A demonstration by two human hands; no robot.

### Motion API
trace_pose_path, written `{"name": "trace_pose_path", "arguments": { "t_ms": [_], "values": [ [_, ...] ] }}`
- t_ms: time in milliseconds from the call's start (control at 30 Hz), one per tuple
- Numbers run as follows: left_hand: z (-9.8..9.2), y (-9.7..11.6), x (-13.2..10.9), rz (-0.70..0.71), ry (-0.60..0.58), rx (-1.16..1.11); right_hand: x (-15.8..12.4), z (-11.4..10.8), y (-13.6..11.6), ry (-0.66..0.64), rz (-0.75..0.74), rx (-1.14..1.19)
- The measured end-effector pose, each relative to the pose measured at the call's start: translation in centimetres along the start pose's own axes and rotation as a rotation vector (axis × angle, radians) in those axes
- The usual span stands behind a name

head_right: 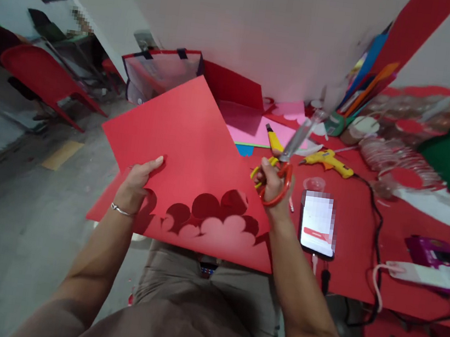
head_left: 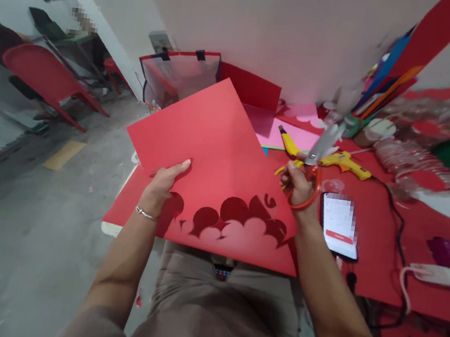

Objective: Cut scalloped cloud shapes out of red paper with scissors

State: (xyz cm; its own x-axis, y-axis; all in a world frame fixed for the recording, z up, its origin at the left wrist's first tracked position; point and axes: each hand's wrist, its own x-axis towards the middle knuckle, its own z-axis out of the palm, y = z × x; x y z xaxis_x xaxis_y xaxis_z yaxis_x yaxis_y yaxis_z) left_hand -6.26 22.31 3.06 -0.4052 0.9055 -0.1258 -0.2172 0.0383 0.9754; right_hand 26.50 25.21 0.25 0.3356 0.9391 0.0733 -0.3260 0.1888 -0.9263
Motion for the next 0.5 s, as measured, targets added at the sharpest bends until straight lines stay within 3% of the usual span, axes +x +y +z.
{"name": "trace_pose_path", "arguments": {
  "t_ms": [67,167,267,300,400,467,500],
  "values": [
    [0.6,-0.2,0.0,-0.039,-0.018,-0.071,-0.8,-0.4,-2.1,0.092,-0.122,0.023],
    [1.5,-0.4,0.1,-0.063,-0.041,-0.144,-3.0,-1.3,-4.9,0.052,-0.182,0.002],
    [2.2,-0.7,0.0,-0.058,0.023,-0.206,-5.7,-2.4,-6.4,0.168,-0.348,-0.157],
    [2.4,-0.8,-0.1,-0.056,0.054,-0.226,-6.6,-2.7,-6.6,0.243,-0.438,-0.211],
    [2.9,-1.8,-0.6,-0.053,0.124,-0.246,-8.9,-3.0,-6.3,0.429,-0.508,-0.359],
    [3.1,-2.8,-1.2,-0.056,0.105,-0.228,-10.1,-2.5,-5.2,0.418,-0.471,-0.36],
    [3.2,-3.3,-1.5,-0.056,0.074,-0.218,-10.5,-2.1,-4.5,0.353,-0.402,-0.364]
  ]
}}
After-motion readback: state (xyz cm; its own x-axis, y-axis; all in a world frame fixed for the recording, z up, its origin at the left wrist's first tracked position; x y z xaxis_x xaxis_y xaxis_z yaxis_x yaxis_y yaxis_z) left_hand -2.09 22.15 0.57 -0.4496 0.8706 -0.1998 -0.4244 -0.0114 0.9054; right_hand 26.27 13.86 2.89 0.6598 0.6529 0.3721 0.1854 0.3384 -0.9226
